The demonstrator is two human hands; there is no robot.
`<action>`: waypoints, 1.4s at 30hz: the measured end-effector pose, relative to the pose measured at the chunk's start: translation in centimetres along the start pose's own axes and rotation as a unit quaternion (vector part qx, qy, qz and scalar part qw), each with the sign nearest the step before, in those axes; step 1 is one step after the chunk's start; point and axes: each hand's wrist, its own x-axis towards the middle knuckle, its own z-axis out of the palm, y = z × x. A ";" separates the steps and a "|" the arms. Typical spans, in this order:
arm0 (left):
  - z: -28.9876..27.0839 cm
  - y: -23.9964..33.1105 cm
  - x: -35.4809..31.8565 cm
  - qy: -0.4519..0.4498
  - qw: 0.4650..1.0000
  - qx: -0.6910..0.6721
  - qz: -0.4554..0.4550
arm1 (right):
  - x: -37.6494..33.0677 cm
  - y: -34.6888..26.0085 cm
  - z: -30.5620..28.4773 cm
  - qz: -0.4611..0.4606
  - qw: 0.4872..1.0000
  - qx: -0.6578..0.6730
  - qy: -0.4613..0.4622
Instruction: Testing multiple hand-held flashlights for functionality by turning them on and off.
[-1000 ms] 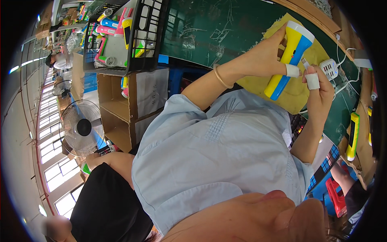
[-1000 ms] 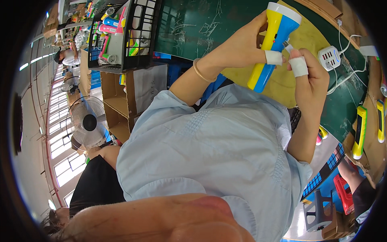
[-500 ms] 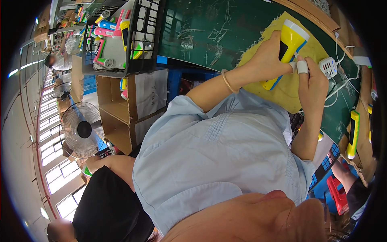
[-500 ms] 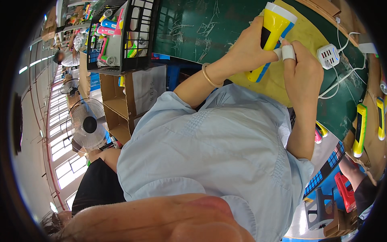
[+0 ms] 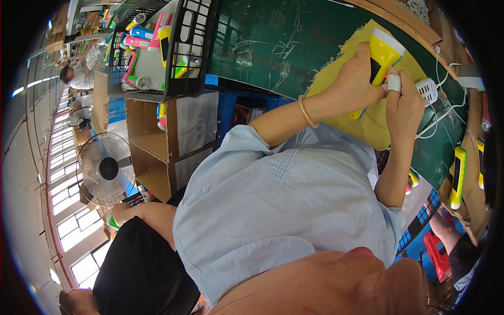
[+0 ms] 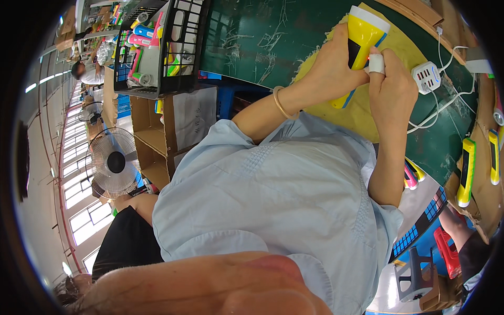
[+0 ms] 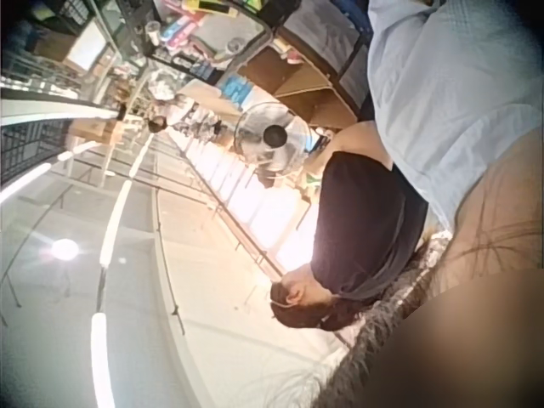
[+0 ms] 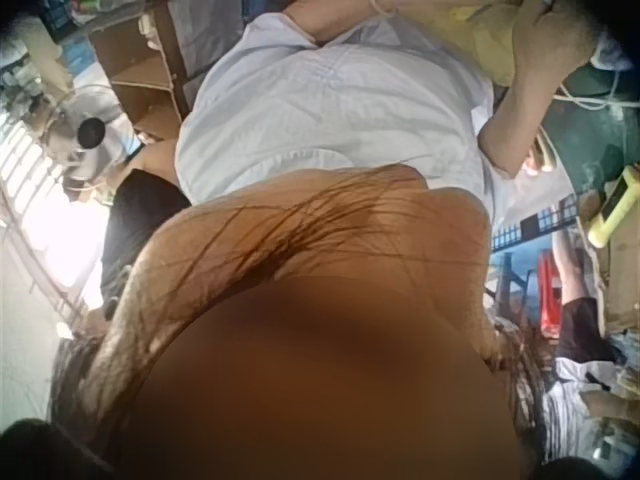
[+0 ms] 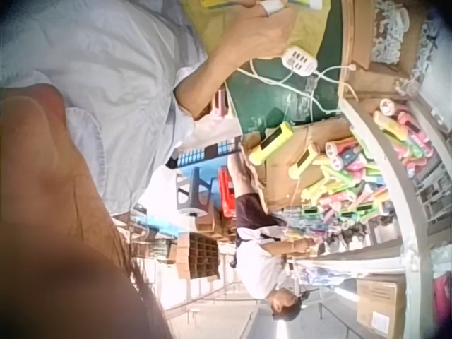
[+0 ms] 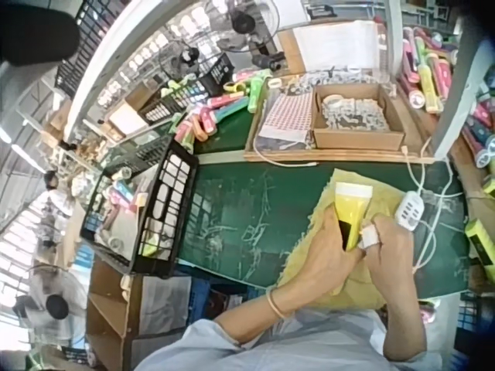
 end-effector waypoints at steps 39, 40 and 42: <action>-15.8 -16.2 22.7 0.444 0.815 0.355 0.115 | 0.9 16.3 -8.6 0.226 0.795 0.465 0.317; -18.7 -18.7 24.2 0.380 0.852 0.358 -0.035 | 1.0 18.0 -10.0 0.244 0.798 0.458 0.305; -22.8 -22.3 27.4 0.458 0.798 0.390 0.028 | 1.1 20.0 -11.0 0.244 0.820 0.401 0.328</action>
